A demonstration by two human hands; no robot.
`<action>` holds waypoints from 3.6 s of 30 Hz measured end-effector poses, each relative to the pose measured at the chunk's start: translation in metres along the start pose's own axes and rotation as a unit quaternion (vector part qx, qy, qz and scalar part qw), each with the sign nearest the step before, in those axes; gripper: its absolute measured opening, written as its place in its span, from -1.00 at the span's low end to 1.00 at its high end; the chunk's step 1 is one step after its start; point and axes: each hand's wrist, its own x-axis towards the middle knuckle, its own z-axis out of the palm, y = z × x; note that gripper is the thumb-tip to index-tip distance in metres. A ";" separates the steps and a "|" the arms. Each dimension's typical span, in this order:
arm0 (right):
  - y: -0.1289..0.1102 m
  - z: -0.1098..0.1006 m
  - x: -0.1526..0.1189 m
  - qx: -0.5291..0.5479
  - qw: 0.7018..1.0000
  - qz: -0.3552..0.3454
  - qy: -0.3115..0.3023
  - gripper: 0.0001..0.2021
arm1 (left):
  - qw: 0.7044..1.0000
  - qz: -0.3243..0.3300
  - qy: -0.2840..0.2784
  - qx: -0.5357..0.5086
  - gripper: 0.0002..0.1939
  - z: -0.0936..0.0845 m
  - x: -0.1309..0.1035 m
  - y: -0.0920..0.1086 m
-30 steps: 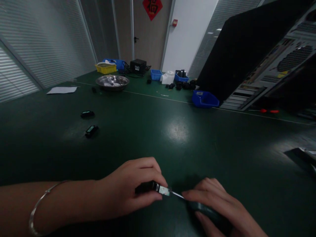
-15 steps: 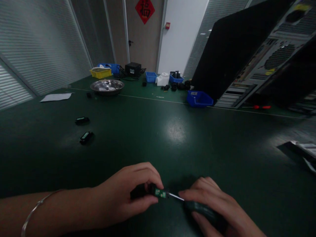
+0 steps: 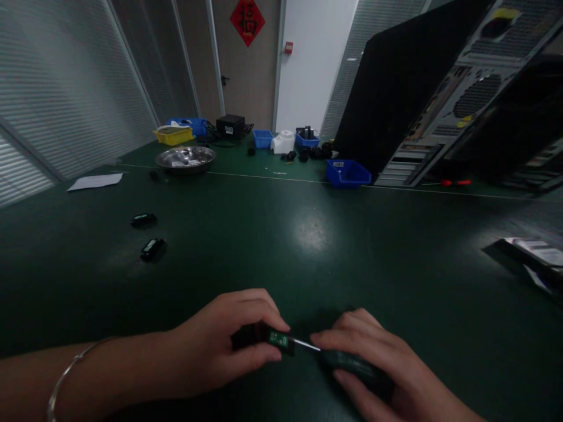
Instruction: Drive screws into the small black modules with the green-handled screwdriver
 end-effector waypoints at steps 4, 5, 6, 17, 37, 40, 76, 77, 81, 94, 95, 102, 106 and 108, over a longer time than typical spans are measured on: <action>-0.002 -0.003 0.003 0.003 0.999 0.002 -0.034 -0.54 | 1.000 0.002 -0.011 0.012 -0.78 0.000 -0.001 0.001; -0.003 -0.003 0.004 0.001 0.999 0.005 -0.039 -0.54 | 1.000 0.003 -0.014 0.014 -0.78 -0.001 -0.001 0.001; -0.003 -0.003 0.005 0.000 0.999 0.005 -0.042 -0.53 | 1.000 0.005 -0.017 0.016 -0.78 -0.001 -0.001 0.002; 0.002 -0.003 0.003 0.005 1.000 -0.008 -0.029 -0.53 | 0.999 0.015 -0.022 -0.028 -0.78 -0.003 -0.001 0.002; 0.003 -0.001 0.005 -0.009 0.999 -0.010 -0.037 -0.62 | 0.996 0.038 -0.006 -0.084 -0.78 -0.003 0.000 0.001; 0.004 -0.001 0.004 -0.011 0.999 -0.020 -0.034 -0.58 | 0.997 0.029 -0.006 -0.072 -0.78 -0.003 0.000 0.000; 0.012 0.000 0.002 -0.005 0.998 -0.032 -0.048 -0.51 | 0.999 0.034 -0.031 -0.026 -0.78 -0.001 -0.001 0.000; 0.013 0.001 0.002 -0.010 0.998 -0.029 -0.046 -0.52 | 0.998 0.033 -0.043 -0.015 -0.79 -0.001 -0.001 0.000; 0.013 0.001 0.003 -0.023 0.998 -0.043 -0.035 -0.50 | 0.998 0.026 -0.063 0.011 -0.81 -0.001 0.000 0.003; 0.009 0.000 0.002 -0.027 0.999 -0.031 -0.033 -0.49 | 0.999 -0.011 -0.043 0.001 -0.82 -0.003 -0.001 0.006; 0.008 0.000 0.002 -0.023 0.999 -0.031 -0.031 -0.50 | 0.999 -0.009 -0.044 0.000 -0.82 -0.003 -0.002 0.005; -0.001 0.001 0.001 0.002 0.997 0.021 -0.077 -0.62 | 0.999 -0.012 -0.048 0.011 -0.83 -0.003 0.000 0.005; -0.003 0.001 -0.001 0.001 0.994 0.048 -0.097 -0.69 | 0.998 -0.004 -0.055 0.024 -0.83 -0.002 -0.002 0.004; -0.004 0.001 -0.001 0.003 0.994 0.052 -0.100 -0.71 | 0.998 0.002 -0.054 0.033 -0.82 -0.002 -0.003 0.003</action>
